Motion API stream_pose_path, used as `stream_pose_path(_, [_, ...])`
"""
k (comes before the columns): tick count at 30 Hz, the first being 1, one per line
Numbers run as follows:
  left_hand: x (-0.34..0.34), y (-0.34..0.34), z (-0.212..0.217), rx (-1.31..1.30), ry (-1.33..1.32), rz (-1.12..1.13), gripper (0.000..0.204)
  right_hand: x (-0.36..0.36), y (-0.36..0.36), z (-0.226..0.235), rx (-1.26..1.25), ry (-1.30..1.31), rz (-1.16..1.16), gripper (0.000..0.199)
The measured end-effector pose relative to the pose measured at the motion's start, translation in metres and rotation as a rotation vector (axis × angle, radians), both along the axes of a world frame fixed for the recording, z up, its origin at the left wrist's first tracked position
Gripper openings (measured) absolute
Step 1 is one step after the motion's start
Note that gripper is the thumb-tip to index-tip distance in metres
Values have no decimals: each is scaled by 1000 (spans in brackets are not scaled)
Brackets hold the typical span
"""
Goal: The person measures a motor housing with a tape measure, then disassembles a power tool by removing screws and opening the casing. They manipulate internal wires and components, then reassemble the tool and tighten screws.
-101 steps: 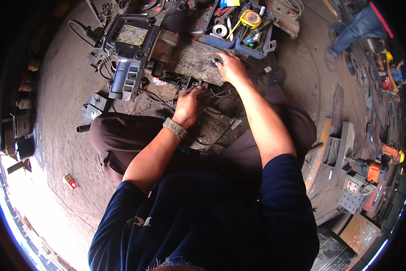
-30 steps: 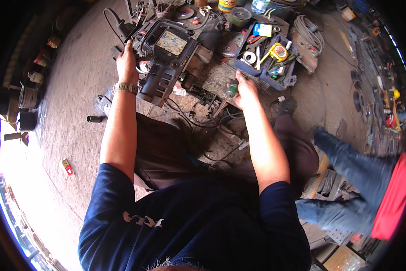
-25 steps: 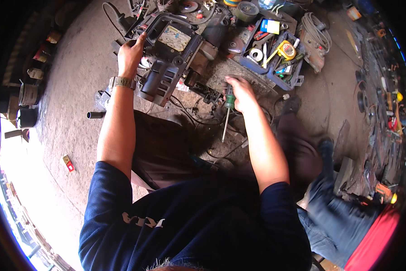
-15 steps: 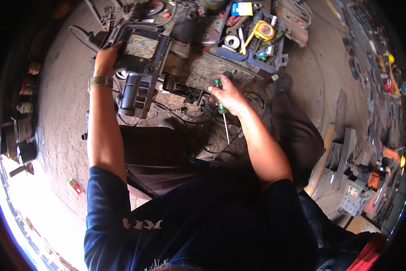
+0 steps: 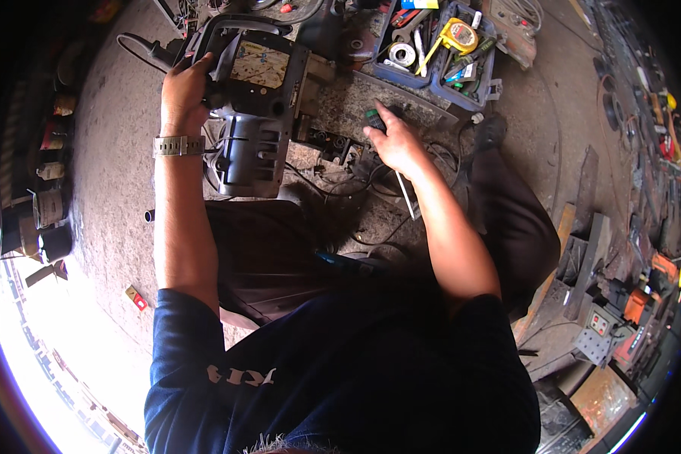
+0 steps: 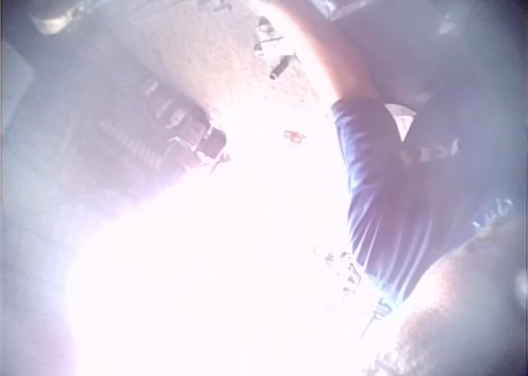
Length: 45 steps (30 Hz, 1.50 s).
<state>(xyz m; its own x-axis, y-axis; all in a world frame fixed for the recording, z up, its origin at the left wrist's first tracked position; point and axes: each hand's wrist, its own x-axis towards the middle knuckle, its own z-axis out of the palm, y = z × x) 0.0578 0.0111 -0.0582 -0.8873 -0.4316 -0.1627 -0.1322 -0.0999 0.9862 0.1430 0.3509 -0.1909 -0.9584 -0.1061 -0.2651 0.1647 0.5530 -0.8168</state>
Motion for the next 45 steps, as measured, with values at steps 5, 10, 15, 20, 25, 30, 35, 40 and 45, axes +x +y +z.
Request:
stream_pose_path(5, [1, -9, -4, 30, 16, -12, 26, -5, -26, 23, 388, 106, 72, 67])
stream_pose_path(10, [-6, -19, -18, -1, 11, -32, 25, -18, -42, 19, 391, 117, 50, 65])
stream_pose_path(15, [-3, -23, -15, 31, -26, -29, 25, -23, -38, -3, 449, 323, 22, 64])
stream_pose_path(20, [-5, -39, -27, 10, -68, -55, 26, -32, -34, -11, 647, 471, 58, 64])
stream_pose_path(25, [5, -34, -22, 143, 6, -9, 32, -39, -56, 10, 508, 637, 41, 57])
stream_pose_path(30, [12, -17, -6, -65, -81, 34, 42, -61, -106, 74, 133, 837, 170, 58])
stream_pose_path(35, [-12, -39, -39, -55, -62, -42, 42, -91, -150, 115, 158, 1001, 190, 41])
stream_pose_path(40, [4, -34, -17, 107, -89, -22, 32, -46, -144, 108, -393, 568, -112, 16])
stream_pose_path(45, [-11, -55, -26, 43, -193, -126, 26, 21, -104, 41, -420, 467, -131, 15])
